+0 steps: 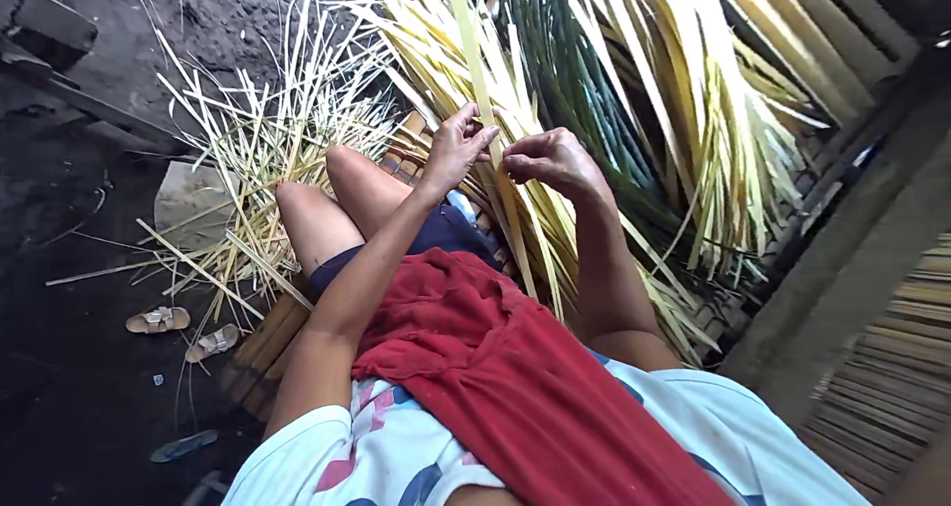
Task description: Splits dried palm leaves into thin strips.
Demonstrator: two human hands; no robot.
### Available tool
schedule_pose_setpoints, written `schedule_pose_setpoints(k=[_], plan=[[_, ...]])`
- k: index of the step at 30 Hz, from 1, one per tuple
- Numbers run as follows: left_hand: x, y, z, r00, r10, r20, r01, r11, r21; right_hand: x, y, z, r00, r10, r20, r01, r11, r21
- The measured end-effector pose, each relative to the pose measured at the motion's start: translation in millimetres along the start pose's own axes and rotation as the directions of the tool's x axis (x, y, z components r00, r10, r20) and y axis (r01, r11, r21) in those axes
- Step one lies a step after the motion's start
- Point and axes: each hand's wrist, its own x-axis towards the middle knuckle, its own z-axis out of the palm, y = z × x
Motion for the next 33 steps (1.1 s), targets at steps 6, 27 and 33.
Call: schedule_pose_setpoints(k=[6,27,33], plan=[[-4.1,-3.6,-3.9,0.997,0.047,-0.056,-0.046,0.999,0.023,13.7,-17.3,5.3,1.0,0.004,0.019,0.001,0.97,-0.245],[13.9,-6.1,-94.9,0.882,-0.19,-0.431,-0.113,0.803,-0.585,-28.6,-21.1,18.7,0.992,-0.121,-0.033,0.109,0.964,-0.243],[-20.2,9.9,-201.5,0.977,-0.092,-0.19,-0.016,0.867,-0.498,-87.7,7.2,-102.3,0.993,0.012,0.116,-0.013,1.0,0.002]])
